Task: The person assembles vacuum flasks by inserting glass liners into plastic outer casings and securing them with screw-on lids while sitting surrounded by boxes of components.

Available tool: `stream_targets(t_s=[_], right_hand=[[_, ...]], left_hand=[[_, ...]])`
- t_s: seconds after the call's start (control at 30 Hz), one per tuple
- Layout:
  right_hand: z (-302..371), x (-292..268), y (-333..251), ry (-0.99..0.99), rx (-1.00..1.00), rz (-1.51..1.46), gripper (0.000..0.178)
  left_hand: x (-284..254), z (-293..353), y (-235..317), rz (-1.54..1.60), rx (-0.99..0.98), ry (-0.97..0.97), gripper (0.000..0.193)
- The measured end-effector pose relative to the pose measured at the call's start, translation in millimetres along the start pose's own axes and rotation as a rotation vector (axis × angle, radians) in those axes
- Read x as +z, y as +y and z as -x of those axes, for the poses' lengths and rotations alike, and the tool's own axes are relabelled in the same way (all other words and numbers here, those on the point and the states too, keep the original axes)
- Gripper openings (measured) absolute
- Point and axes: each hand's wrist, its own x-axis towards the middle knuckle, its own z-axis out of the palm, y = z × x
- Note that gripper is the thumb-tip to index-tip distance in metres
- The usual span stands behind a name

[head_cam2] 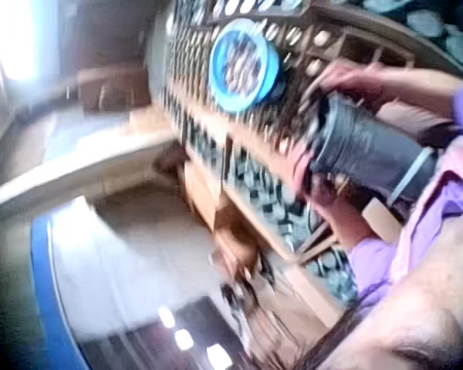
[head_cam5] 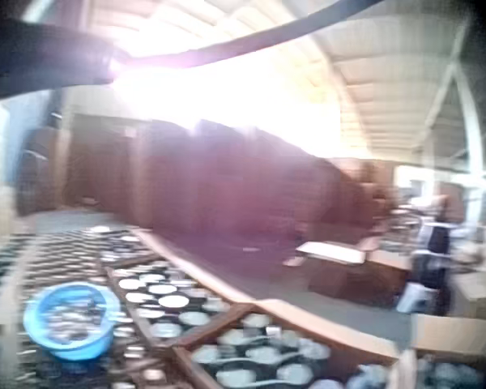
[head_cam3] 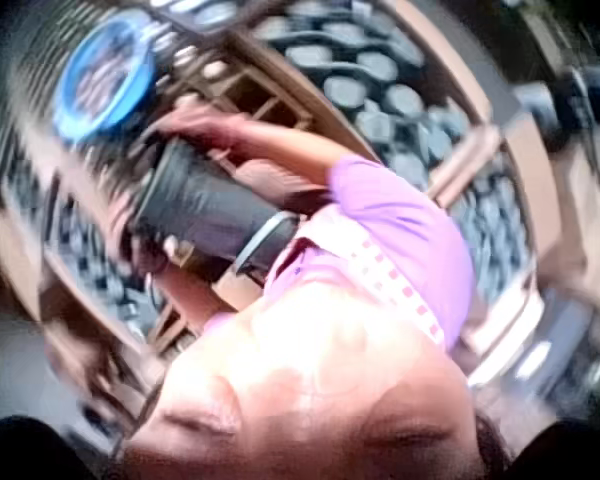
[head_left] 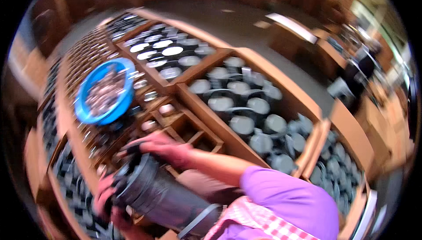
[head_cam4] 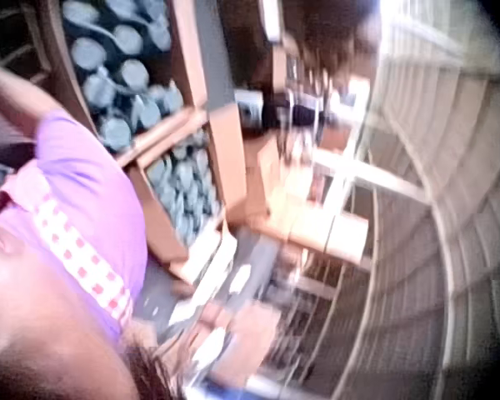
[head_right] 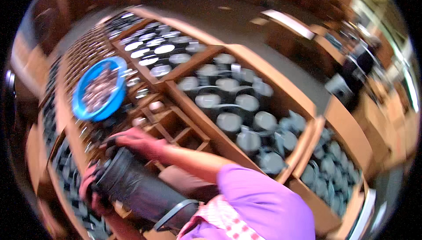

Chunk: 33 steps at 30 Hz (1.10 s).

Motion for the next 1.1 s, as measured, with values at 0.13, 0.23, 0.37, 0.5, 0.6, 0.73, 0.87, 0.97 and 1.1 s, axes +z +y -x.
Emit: stream_targets(t_s=[0.13, 0.23, 0.37, 0.5, 0.6, 0.73, 0.87, 0.97, 1.1], right_hand=[[16.1, -49.0, 55.2, -0.209, -0.046, -0.218, 0.076], [-4.9, -15.2, 65.1, -0.21, 0.249, -0.955, 0.103], [-4.7, 2.4, 6.6, -0.277, 0.019, -0.313, 0.092], [-5.7, -5.1, 6.0, -0.382, -0.107, -0.293, 0.084], [-8.1, 2.6, 38.7, -0.253, 0.188, -0.707, 0.083], [-5.7, 6.2, 36.2, -0.29, -0.14, 0.108, 0.089], [-14.0, 6.7, -19.7, -0.564, -0.193, 0.316, 0.078], [-25.5, 16.4, -62.1, -0.883, -0.413, 0.427, 0.061], [-31.5, 58.7, -123.9, -1.081, -0.338, 0.763, 0.029]], left_hand=[[9.1, -21.8, 29.5, 0.115, -0.161, 0.061, 0.059], [24.8, -37.8, 43.3, -0.575, 0.07, -0.225, 0.054], [5.9, -40.6, 35.8, -0.036, 0.181, -0.053, 0.048], [-5.2, -28.4, 31.8, 0.065, -0.131, -0.059, 0.065], [3.1, -24.0, 35.6, -0.452, 0.11, -0.249, 0.05], [-0.2, -16.2, 29.9, -0.057, 0.156, 0.005, 0.043], [-6.6, 3.2, 7.6, 0.402, 0.023, 0.098, 0.045], [27.3, 24.7, -2.9, 0.614, -0.312, 0.389, 0.04], [92.7, 51.8, 2.5, 0.706, -0.628, 0.403, 0.039]])
